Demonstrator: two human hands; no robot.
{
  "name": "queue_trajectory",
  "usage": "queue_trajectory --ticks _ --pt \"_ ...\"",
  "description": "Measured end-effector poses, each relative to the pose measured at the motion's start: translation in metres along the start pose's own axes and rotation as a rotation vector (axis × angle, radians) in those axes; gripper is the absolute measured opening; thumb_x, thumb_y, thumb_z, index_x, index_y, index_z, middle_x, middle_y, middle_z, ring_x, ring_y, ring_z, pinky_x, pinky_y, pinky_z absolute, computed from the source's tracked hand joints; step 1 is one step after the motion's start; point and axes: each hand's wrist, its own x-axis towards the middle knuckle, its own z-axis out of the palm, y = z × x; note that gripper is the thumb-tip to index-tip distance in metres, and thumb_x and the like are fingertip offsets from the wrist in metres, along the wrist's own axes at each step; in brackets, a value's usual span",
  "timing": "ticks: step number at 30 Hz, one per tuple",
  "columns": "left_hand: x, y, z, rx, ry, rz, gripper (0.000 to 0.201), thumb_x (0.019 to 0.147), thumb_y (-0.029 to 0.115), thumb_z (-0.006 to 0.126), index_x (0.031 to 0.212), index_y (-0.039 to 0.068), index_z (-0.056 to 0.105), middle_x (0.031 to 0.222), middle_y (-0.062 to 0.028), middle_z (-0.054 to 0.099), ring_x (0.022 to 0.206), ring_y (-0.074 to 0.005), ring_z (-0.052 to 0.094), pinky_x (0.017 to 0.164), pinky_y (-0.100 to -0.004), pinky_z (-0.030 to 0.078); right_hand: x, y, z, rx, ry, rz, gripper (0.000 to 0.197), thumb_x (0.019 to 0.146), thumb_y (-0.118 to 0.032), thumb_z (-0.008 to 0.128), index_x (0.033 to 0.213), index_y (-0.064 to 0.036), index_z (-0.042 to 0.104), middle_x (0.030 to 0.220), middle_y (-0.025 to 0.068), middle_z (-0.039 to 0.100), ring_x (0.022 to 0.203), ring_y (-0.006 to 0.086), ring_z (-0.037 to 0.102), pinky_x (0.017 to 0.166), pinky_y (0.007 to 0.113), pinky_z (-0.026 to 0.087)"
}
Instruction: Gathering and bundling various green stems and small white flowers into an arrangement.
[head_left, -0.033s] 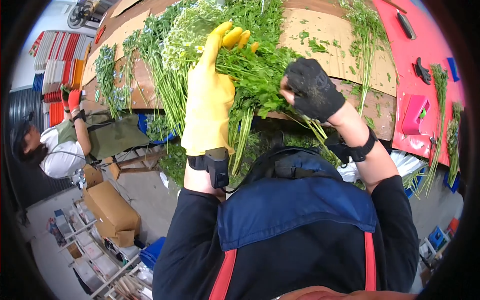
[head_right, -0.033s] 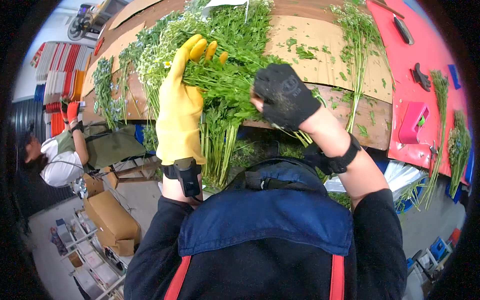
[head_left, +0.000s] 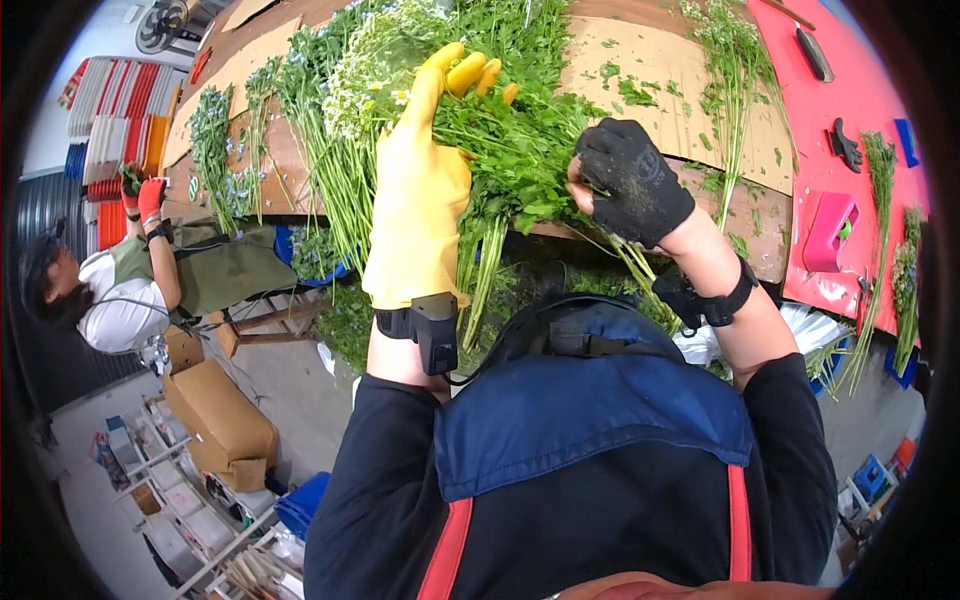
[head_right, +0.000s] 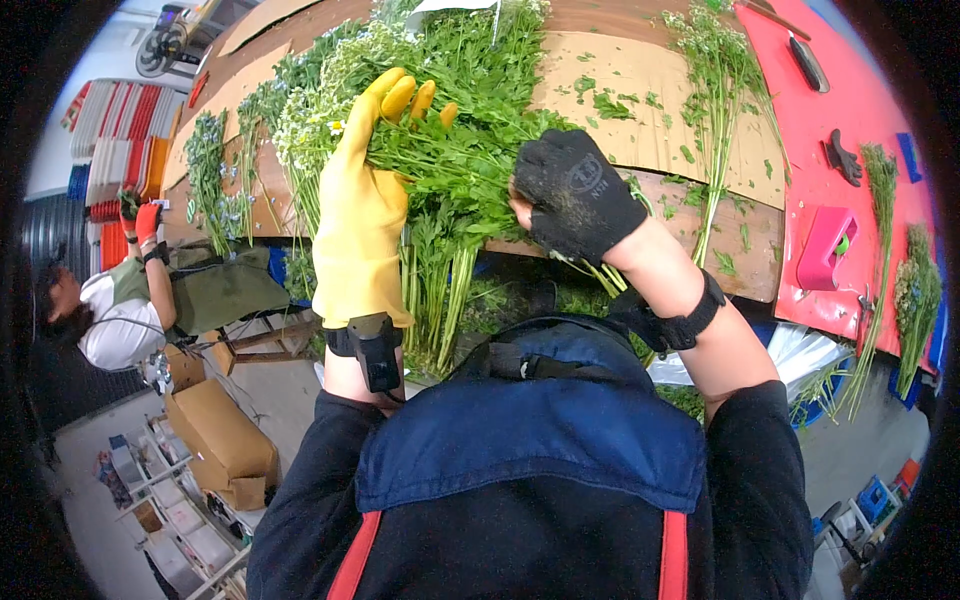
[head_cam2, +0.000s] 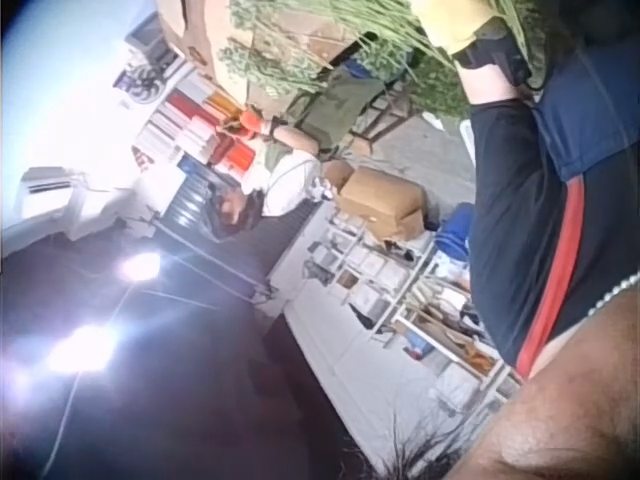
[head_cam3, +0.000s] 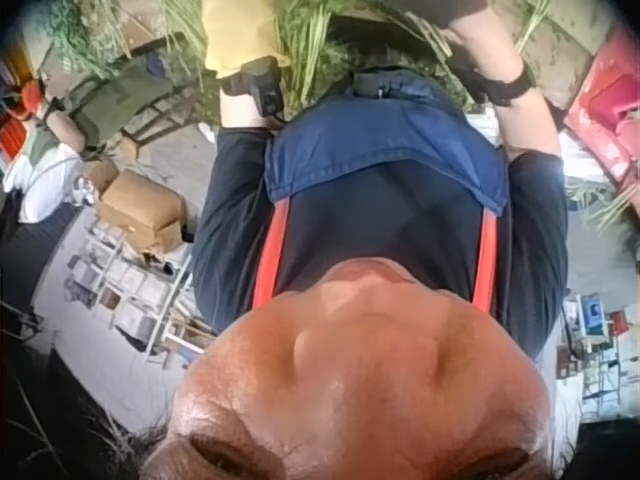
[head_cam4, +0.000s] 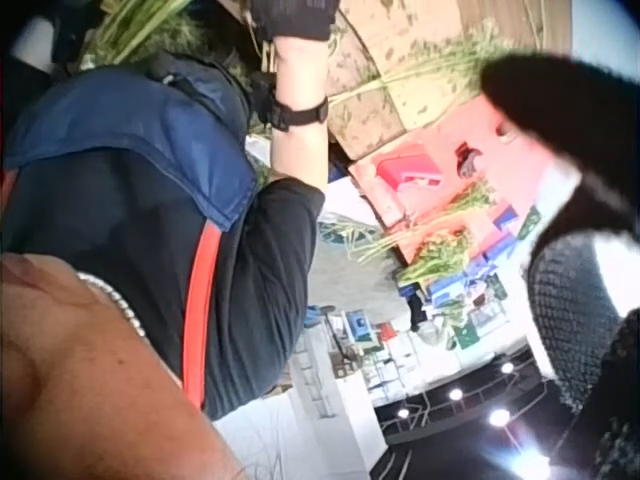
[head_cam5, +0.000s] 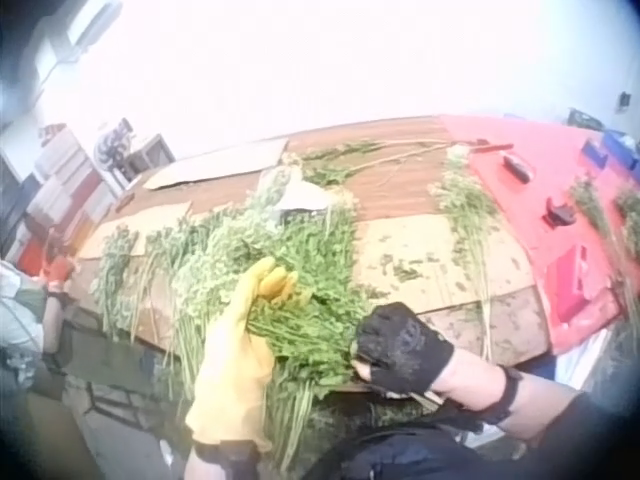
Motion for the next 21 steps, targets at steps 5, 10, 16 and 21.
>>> queue_trajectory --ticks 5,10,16,21 --pt "-0.003 -0.002 -0.01 0.278 -0.016 -0.04 0.043 0.105 -0.001 0.045 0.148 -0.001 0.045 0.144 -0.0188 0.056 0.132 -0.028 0.058 0.113 -0.0431 0.049 0.011 -0.017 0.016 -0.139 0.182 -0.103 0.036 0.073 -0.014 0.083 0.105 -0.011 0.066 0.099 0.0118 0.064 0.092 0.0334 0.061 0.084 0.045 0.047" --pt "-0.003 -0.004 -0.013 0.356 -0.052 -0.041 0.044 0.104 -0.001 0.044 0.148 -0.004 0.042 0.144 -0.0193 0.055 0.133 -0.0282 0.057 0.114 -0.0442 0.048 0.013 -0.014 0.026 -0.098 0.141 -0.068 0.029 0.076 -0.012 0.081 0.101 -0.0106 0.067 0.101 0.0113 0.063 0.094 0.0332 0.06 0.085 0.045 0.047" --pt "-0.003 -0.018 -0.016 0.069 -0.018 0.009 0.045 0.103 -0.004 0.042 0.148 -0.007 0.04 0.143 -0.0196 0.056 0.134 -0.0284 0.056 0.115 -0.0447 0.048 -0.021 0.003 -0.002 -0.041 -0.181 0.152 0.016 0.079 -0.012 0.079 0.089 -0.0087 0.066 0.085 0.0103 0.061 0.085 0.0342 0.061 0.076 0.045 0.047" --pt "-0.004 -0.006 -0.006 0.073 -0.003 0.007 0.068 0.084 -0.016 0.037 0.148 0.004 0.046 0.135 -0.0141 0.066 0.124 -0.0229 0.065 0.105 -0.034 0.052 0.005 0.005 0.01 -0.083 0.103 0.037 0.039 0.077 -0.01 0.082 0.114 -0.0116 0.07 0.095 0.0099 0.066 0.089 0.0309 0.062 0.08 0.042 0.048"
